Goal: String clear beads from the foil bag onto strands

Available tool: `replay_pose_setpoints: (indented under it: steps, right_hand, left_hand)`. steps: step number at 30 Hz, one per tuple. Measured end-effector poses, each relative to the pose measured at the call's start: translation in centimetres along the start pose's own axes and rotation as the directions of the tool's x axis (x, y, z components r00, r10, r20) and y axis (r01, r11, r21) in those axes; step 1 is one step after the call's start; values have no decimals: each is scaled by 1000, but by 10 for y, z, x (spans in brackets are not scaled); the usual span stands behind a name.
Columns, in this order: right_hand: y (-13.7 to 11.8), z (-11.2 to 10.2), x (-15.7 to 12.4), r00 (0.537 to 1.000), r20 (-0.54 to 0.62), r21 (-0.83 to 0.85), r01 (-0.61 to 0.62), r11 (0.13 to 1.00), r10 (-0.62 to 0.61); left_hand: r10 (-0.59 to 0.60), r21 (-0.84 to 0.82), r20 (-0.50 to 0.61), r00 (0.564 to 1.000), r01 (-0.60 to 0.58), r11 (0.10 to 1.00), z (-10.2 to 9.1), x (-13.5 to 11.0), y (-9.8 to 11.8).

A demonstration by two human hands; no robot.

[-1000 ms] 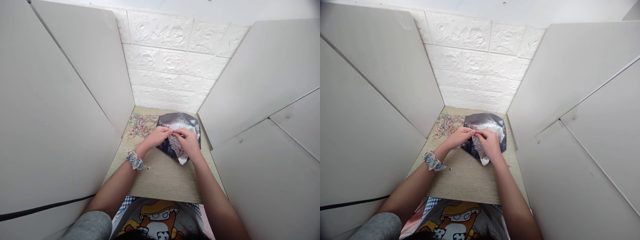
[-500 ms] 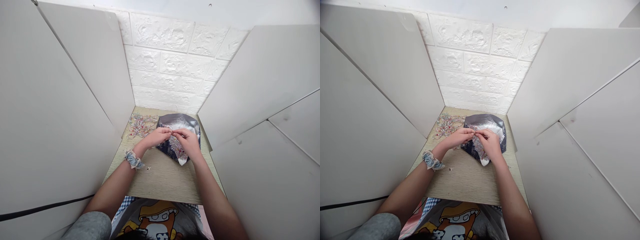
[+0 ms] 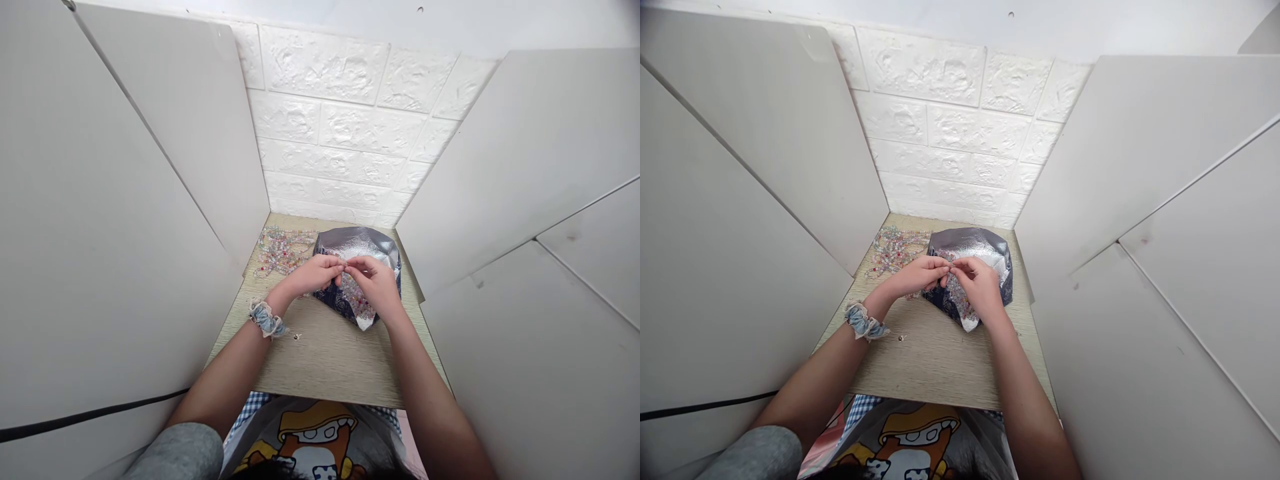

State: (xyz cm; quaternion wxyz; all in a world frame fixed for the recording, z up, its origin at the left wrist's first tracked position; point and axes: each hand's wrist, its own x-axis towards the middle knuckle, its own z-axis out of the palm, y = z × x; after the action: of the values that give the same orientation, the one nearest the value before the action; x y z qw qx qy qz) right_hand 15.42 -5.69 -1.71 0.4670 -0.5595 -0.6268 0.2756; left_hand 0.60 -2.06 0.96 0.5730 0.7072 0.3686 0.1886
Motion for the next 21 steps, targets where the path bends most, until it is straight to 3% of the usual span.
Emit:
replay_pose_setpoints:
  steps: [5, 10, 16, 21]
  right_hand:
    - [0, -1, 0, 998, 17, -112, 58, 992, -56]
    - [-4, -1, -1, 985, 95, -82, 149, 985, -141]
    - [-4, -1, -1, 983, 41, -49, 181, 982, -179]
    - [-6, -2, -1, 986, 1, -8, 165, 986, -165]
  left_hand:
    - [11, 12, -14, 1000, -11, 1000, 0, 1, -4]
    - [31, -45, -13, 999, -31, 999, 0, 1, -4]
    - [130, -156, 19, 991, -125, 980, -3, 3, -7]
    - [89, -151, -5, 996, -88, 985, -5, 3, -8]
